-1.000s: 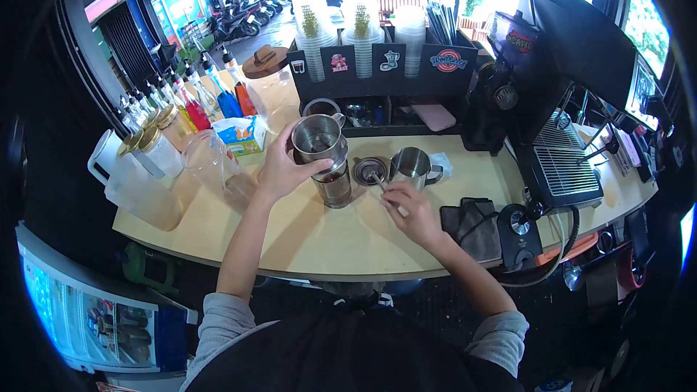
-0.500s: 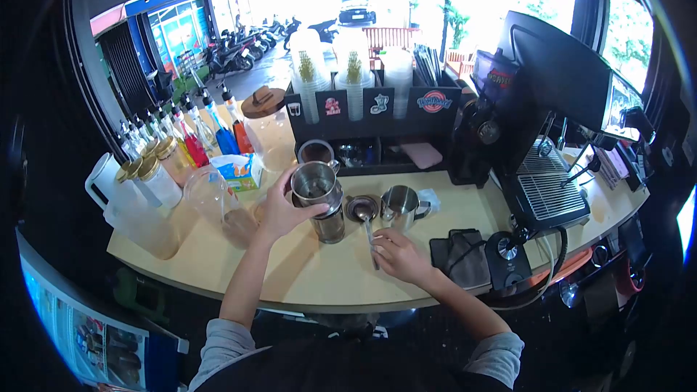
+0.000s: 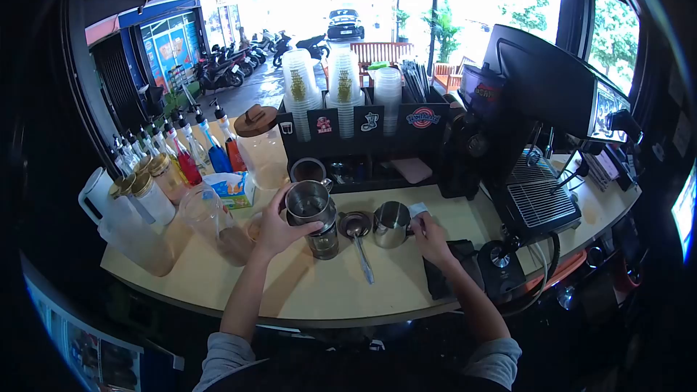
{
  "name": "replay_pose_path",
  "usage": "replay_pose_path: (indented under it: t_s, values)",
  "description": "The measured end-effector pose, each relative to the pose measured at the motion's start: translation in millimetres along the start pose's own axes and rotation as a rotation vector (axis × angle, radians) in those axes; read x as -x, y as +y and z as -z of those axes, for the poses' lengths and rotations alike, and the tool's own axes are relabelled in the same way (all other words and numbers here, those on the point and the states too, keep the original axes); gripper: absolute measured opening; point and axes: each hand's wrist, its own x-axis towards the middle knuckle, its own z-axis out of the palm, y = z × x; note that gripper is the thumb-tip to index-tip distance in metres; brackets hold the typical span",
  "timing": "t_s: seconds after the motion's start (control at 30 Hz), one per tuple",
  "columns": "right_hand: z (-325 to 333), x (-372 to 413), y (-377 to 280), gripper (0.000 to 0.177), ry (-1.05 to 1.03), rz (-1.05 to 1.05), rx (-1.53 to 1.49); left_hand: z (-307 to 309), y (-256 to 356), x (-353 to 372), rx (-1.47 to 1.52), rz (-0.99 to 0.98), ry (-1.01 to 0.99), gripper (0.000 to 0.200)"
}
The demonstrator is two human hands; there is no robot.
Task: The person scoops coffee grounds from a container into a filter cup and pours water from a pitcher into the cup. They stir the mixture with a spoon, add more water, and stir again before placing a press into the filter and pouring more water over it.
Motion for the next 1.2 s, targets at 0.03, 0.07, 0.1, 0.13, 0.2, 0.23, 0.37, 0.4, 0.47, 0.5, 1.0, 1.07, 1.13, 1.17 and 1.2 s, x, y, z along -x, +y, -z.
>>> replay_pose_path:
  t_s: [0.03, 0.07, 0.1, 0.13, 0.2, 0.23, 0.37, 0.4, 0.47, 0.5, 1.0, 1.07, 1.13, 1.17, 1.2]
  values:
    - [-4, 0, 2, 0.016, 0.017, -0.025, -0.146, 0, 1, 0, -0.001, -0.007, 0.009, 0.077]
    - [-6, 0, 4, 0.016, 0.015, -0.027, -0.147, 0, 2, 1, -0.001, -0.014, 0.018, 0.076]
    - [-9, 0, 5, 0.016, 0.016, -0.022, -0.277, 0, 2, 1, -0.002, -0.009, 0.018, 0.076]
    - [-12, 1, 3, 0.017, 0.017, -0.020, -0.408, 0, 2, 1, 0.024, -0.010, 0.017, 0.075]
    - [-14, -1, -2, 0.016, 0.043, -0.028, -0.433, 0, 3, 2, 0.047, 0.003, 0.015, 0.074]
    - [-15, -3, -5, 0.017, 0.073, -0.030, -0.456, -1, 4, 1, 0.050, -0.012, 0.016, 0.073]
    - [-3, -19, -36, 0.016, 0.065, 0.004, -0.469, 2, 1, 4, 0.017, 0.018, -0.041, 0.080]
    - [3, -25, -46, 0.016, 0.055, -0.006, -0.472, 1, 4, 4, 0.022, 0.033, -0.043, 0.081]
    - [16, -37, -69, 0.015, 0.034, 0.150, -0.466, -2, 3, 4, 0.035, 0.001, -0.007, 0.078]
    - [22, -41, -87, 0.015, 0.030, 0.142, -0.467, -3, 3, 4, 0.049, -0.048, 0.029, 0.074]
    - [36, -81, -218, 0.018, -0.204, 0.303, -0.503, -9, 0, 10, 0.076, 0.019, 0.023, 0.081]
    - [36, -85, -227, 0.021, -0.141, 0.427, -0.243, -9, 1, 10, 0.078, 0.033, 0.019, 0.081]
    - [34, -87, -232, 0.022, -0.142, 0.426, -0.216, -10, 1, 10, 0.076, 0.041, 0.011, 0.081]
    - [33, -88, -235, 0.024, -0.143, 0.426, -0.190, -10, 1, 10, 0.078, 0.041, 0.011, 0.081]
    - [33, -89, -238, 0.024, -0.143, 0.426, -0.189, -11, 2, 10, 0.073, 0.046, 0.005, 0.081]
